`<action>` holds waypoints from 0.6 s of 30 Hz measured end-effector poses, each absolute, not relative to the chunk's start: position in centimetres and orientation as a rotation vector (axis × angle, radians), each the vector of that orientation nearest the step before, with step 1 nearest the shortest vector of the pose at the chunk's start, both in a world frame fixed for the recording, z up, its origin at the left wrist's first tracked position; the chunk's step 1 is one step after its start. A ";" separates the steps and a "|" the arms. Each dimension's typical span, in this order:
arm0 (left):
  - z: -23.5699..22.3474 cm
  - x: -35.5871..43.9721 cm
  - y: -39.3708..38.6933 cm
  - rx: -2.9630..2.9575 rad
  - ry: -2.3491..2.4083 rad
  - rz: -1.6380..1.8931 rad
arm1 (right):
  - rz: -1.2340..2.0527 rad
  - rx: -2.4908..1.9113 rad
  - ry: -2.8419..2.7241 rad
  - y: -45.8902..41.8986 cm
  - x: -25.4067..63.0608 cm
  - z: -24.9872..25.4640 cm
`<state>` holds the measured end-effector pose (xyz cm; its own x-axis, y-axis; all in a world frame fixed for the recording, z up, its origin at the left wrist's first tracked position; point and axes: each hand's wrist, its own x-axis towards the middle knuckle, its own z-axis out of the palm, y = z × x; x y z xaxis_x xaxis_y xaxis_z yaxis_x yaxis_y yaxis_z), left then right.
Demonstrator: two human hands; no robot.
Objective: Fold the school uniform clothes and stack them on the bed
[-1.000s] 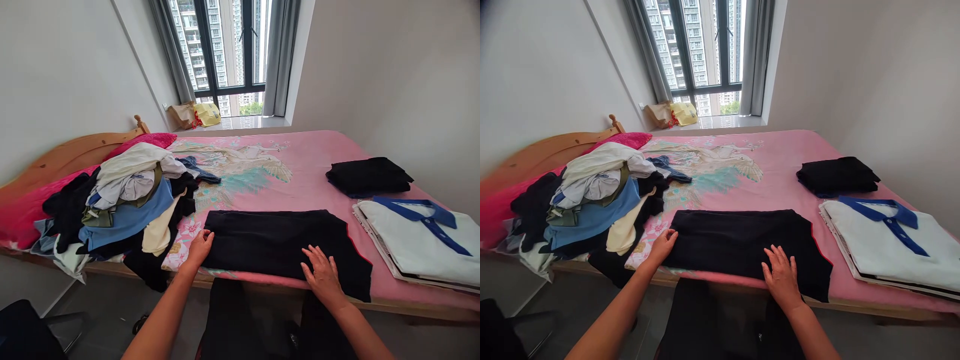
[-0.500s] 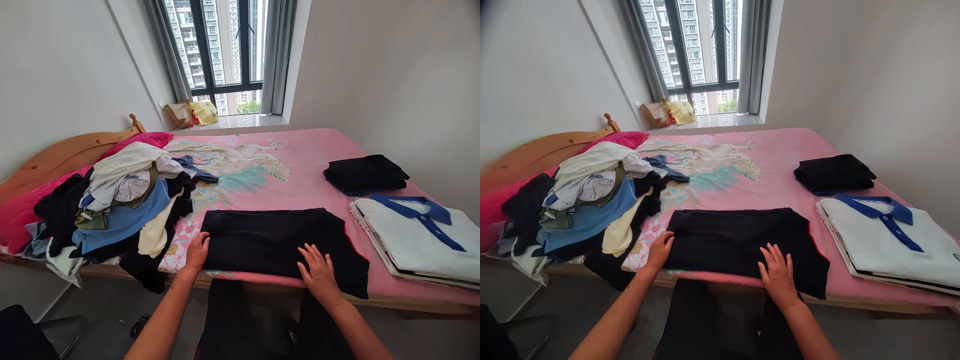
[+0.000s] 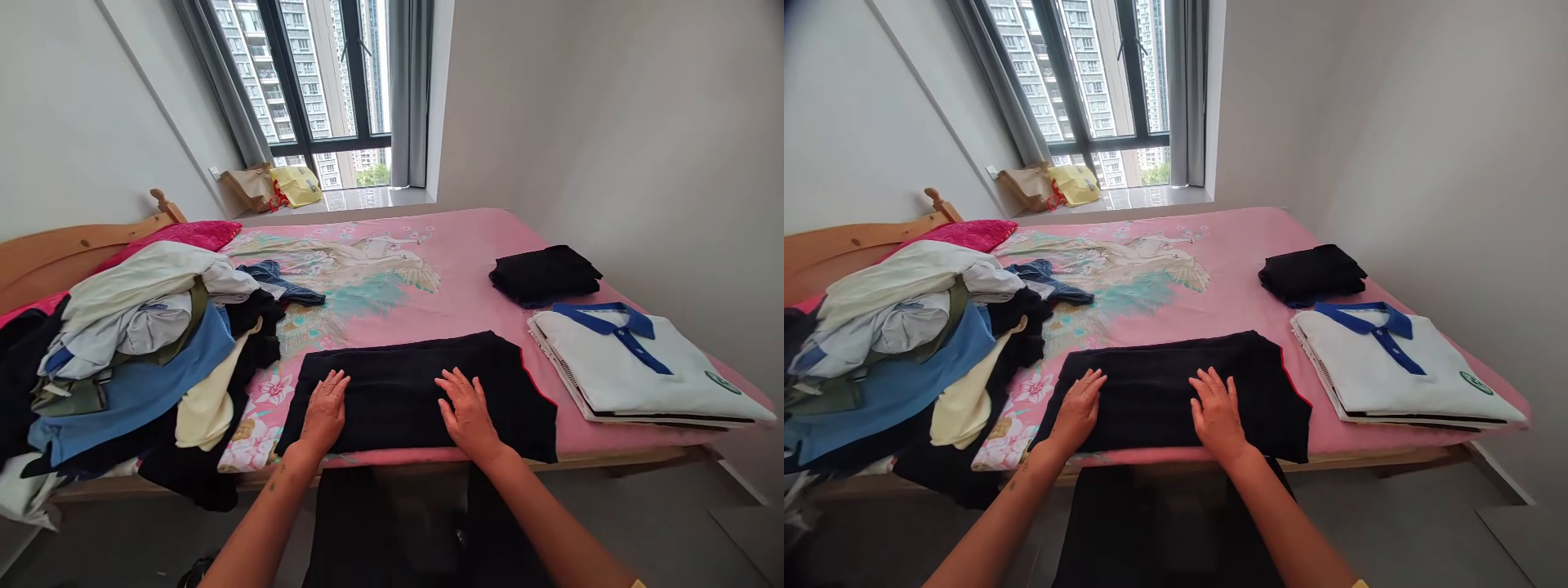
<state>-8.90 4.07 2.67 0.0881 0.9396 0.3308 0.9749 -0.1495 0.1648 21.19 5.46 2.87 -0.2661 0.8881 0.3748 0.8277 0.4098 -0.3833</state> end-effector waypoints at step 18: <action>1.1 -10.3 4.7 -2.211 -2.259 -0.130 | 0.340 -1.229 -2.546 9.1 16.8 1.0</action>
